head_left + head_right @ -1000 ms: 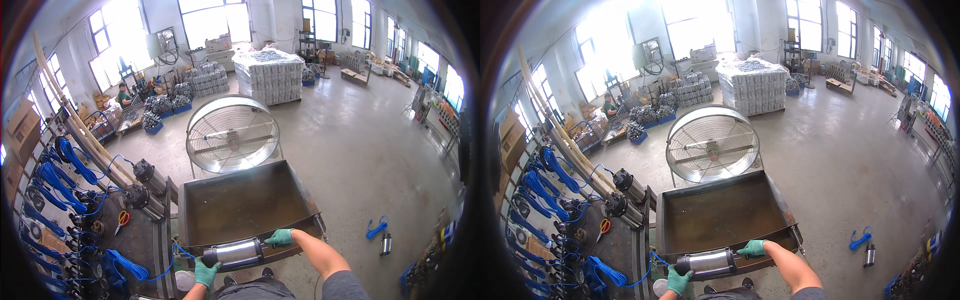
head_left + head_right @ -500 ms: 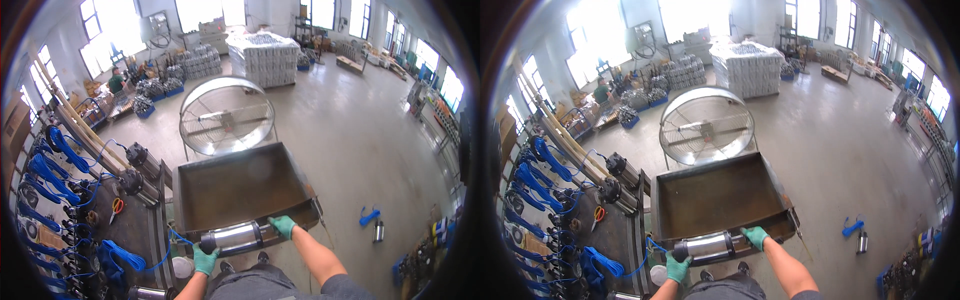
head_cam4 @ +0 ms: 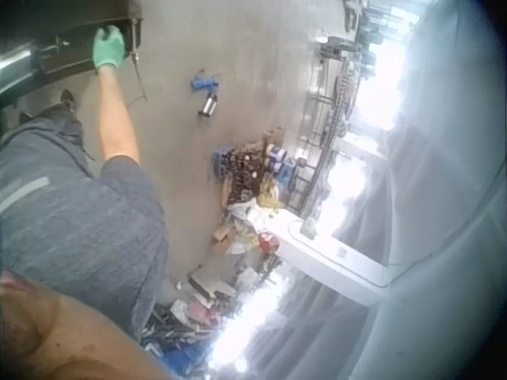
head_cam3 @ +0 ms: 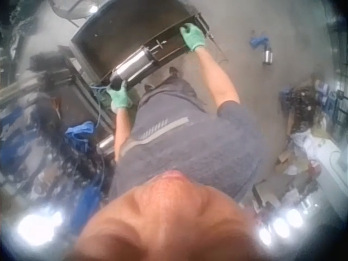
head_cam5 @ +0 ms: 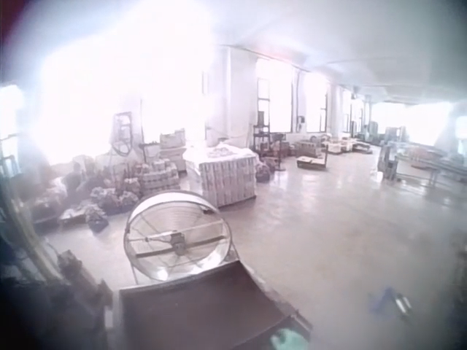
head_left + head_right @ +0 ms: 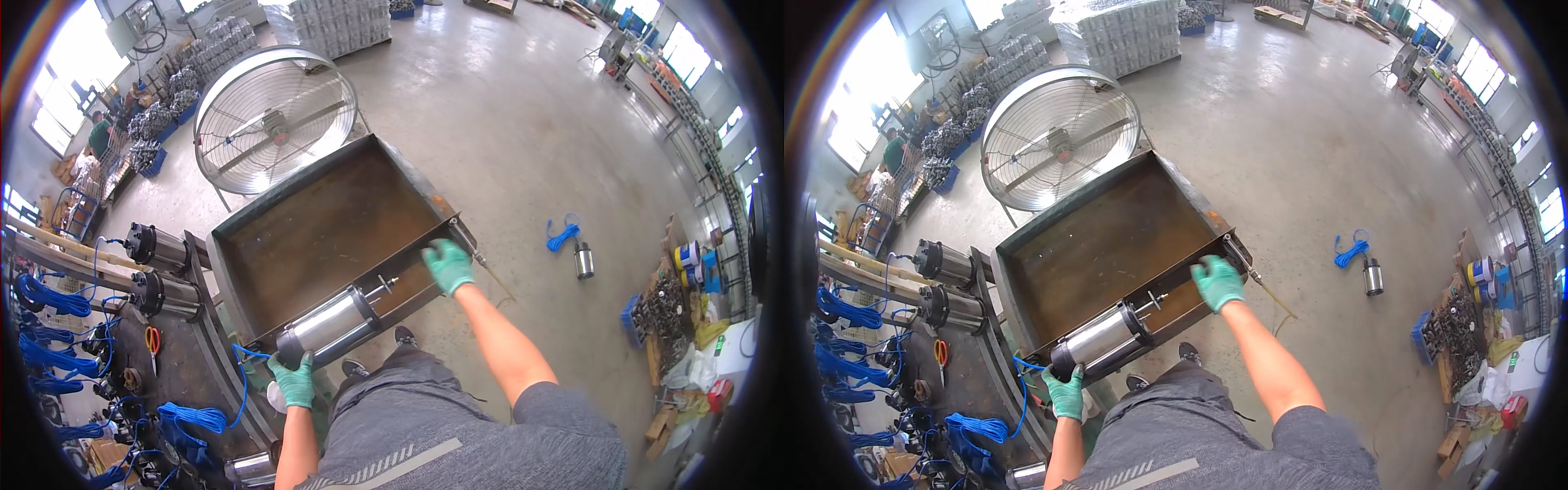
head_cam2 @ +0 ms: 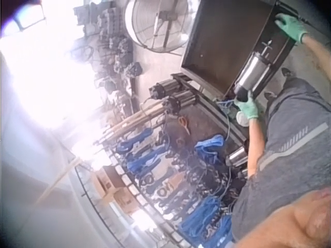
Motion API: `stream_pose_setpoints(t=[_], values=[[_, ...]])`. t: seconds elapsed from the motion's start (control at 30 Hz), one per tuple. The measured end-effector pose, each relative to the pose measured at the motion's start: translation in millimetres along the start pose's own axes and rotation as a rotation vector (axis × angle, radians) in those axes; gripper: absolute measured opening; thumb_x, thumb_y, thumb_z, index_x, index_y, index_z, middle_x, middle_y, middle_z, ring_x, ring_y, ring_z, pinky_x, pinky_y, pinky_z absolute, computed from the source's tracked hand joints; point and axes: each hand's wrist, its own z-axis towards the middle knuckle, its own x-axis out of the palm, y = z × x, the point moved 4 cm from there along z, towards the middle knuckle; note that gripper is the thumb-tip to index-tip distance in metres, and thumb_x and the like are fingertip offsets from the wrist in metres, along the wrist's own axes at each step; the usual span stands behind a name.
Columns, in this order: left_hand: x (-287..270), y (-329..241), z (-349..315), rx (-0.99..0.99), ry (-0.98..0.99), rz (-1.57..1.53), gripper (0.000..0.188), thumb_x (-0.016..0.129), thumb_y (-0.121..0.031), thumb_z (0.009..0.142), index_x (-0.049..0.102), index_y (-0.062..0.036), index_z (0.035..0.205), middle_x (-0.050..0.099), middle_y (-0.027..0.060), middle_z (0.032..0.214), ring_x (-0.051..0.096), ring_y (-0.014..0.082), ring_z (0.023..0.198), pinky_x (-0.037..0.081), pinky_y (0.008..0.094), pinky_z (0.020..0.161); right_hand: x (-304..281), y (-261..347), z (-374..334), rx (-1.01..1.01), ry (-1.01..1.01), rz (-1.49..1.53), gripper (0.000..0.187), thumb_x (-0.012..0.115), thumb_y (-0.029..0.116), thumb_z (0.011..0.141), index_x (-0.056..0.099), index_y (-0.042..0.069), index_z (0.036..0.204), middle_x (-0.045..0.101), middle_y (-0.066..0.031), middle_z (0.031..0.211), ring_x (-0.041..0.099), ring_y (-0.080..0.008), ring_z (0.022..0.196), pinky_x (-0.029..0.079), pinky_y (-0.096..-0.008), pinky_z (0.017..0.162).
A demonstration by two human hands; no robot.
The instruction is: The person picks up a metal pump from a workbench, submerses it into a tank of water to check for leaks, and then lifts it out and sets it back on the bench.
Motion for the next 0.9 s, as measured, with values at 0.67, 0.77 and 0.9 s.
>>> stream_pose_setpoints(t=[0.67, 0.77, 0.9], values=[[-9, -36, -3, -0.062, 0.038, 0.159, 0.073, 0.089, -0.012, 0.077, 0.042, 0.0011, 0.132, 0.060, 0.0148, 0.118, 0.059, 0.0241, 0.104, 0.049, 0.0364, 0.095, -12, -19, 61, 0.128, 0.369, 0.108, 0.025, 0.061, 0.027, 0.094, 0.058, 0.008, 0.110, 0.069, -0.0216, 0.093, 0.067, -0.0375, 0.087, 0.052, -0.0460, 0.081], [-10, -37, 6, -0.143, 0.075, 0.134, 0.070, 0.089, -0.010, 0.076, 0.042, 0.0002, 0.126, 0.060, 0.0144, 0.115, 0.059, 0.0232, 0.101, 0.049, 0.0362, 0.092, 16, -15, 28, 0.103, 0.500, 0.361, 0.015, 0.059, 0.020, 0.094, 0.062, 0.006, 0.098, 0.064, -0.0125, 0.077, 0.062, -0.0213, 0.070, 0.052, -0.0378, 0.069], [-14, -35, 11, -0.109, 0.104, 0.164, 0.069, 0.091, -0.012, 0.075, 0.042, 0.0006, 0.121, 0.060, 0.0135, 0.111, 0.058, 0.0221, 0.098, 0.050, 0.0358, 0.089, 37, 20, 0, 0.338, 0.646, 0.736, 0.018, 0.051, 0.016, 0.099, 0.066, 0.009, 0.092, 0.060, -0.0001, 0.068, 0.055, -0.0101, 0.058, 0.044, -0.0286, 0.052]])
